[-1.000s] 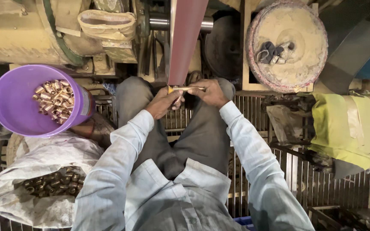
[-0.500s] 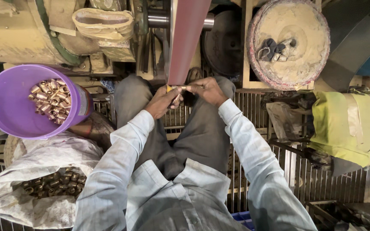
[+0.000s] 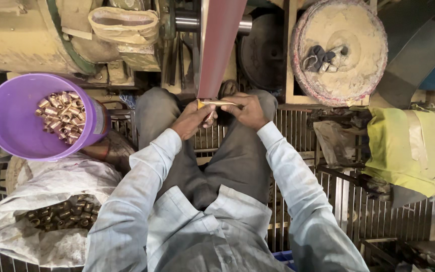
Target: The person sits on a metal grate floor and repeatedly picks up small brass-colored metal parts from a white sack. They press each part against a vertical belt sander to smooth its surface, then place the finished part into a purple bucket. The person continues this cycle for multiple parts.
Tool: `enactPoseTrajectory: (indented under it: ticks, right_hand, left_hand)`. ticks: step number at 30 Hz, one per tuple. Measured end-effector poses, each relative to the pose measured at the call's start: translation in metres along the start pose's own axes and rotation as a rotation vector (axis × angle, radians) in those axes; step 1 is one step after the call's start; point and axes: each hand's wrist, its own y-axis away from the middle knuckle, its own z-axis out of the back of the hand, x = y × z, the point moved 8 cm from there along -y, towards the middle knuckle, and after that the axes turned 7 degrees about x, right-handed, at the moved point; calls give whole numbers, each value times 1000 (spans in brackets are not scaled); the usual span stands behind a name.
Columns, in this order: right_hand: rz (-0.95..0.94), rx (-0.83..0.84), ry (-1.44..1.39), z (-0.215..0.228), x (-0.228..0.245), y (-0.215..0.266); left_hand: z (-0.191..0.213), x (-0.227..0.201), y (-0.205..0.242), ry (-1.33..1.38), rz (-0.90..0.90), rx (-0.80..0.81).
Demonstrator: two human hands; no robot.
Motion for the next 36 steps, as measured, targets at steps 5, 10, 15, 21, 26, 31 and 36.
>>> enactPoseTrajectory:
  ticks: [5,10,15,21,26,31,36]
  right_hand:
    - [-29,51,-128,-5,-18,-9]
    - [-291,163,-393,-19,-46,-19]
    - [-150,108,-243,-5,-19,-5]
    - [187,-76,97,7,32,10]
    - [162,-127,188,7,32,7]
    - [125,-119,214,8,26,3]
    - [97,-44,145,9,19,-2]
  left_hand:
    - [6,3,-5,15,14,-36]
    - [9,1,-5,-10,4,-45]
    - [-1,-4,4,-104,-64,15]
    - [-5,-2,3,-34,-94,56]
    - [0,0,-2,28,-43,-4]
    - [1,1,-4,33,-41,-10]
    - [0,0,-5,40,-30,-20]
